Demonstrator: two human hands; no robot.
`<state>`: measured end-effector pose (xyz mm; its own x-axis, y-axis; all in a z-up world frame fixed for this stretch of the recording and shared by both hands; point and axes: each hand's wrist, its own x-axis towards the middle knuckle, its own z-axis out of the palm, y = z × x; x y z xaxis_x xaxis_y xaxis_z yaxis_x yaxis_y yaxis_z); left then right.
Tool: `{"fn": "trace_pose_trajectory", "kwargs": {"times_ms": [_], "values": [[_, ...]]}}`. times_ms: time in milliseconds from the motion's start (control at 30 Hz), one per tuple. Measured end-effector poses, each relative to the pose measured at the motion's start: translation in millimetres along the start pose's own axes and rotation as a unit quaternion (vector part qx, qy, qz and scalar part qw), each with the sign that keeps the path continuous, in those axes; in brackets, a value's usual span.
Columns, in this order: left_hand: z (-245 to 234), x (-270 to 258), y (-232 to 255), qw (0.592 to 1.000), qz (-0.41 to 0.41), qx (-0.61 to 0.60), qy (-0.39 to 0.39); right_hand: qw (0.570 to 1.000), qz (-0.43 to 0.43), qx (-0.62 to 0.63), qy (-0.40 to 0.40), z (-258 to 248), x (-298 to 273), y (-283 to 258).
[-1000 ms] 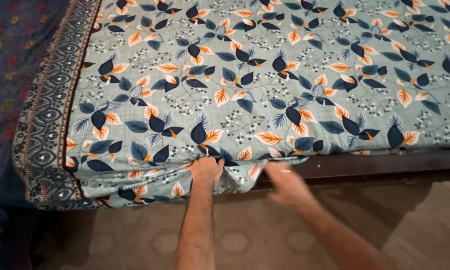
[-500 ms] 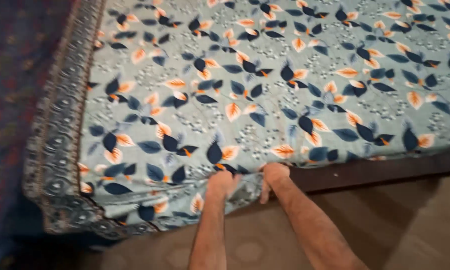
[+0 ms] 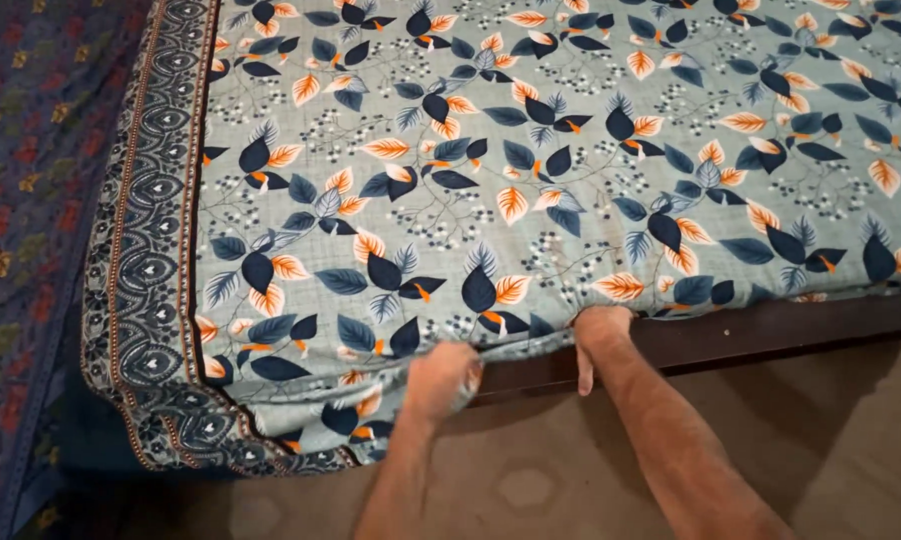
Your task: The camera wearer is smoothing a blue patterned bedsheet over a mattress and tucking the edges under the mattress on a wooden bed frame.
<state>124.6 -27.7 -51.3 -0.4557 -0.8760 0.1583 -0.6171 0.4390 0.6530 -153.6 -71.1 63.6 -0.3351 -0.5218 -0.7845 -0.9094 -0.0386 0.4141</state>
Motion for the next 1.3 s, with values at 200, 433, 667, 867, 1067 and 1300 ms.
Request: {"fn": "trace_pose_trajectory", "kwargs": {"times_ms": [200, 433, 667, 867, 1067, 1300], "values": [[2, 4, -5, 0.971, 0.161, 0.110, 0.139, 0.984, -0.092, 0.092, 0.120, 38, -28, 23], [4, -4, 21, 0.963, 0.092, 0.226, 0.116, 0.921, -0.122, 0.241, 0.281, 86, -31, 18], [11, 5, 37, 0.972, -0.054, 0.227, -0.031, 0.781, -0.348, 0.260, 0.448, 68, -44, -72], [-51, 48, 71, 0.942, -0.149, 0.162, -0.255, 0.902, -0.260, 0.159, 0.304, 31, -43, -89], [103, 57, -52, 0.951, -0.157, 0.166, -0.207, 0.970, -0.178, 0.095, 0.135, -8, -15, -112], [-62, 63, 39, 0.946, -0.034, 0.098, -0.307, 0.979, -0.131, 0.102, 0.119, 1, 23, -123]]}}
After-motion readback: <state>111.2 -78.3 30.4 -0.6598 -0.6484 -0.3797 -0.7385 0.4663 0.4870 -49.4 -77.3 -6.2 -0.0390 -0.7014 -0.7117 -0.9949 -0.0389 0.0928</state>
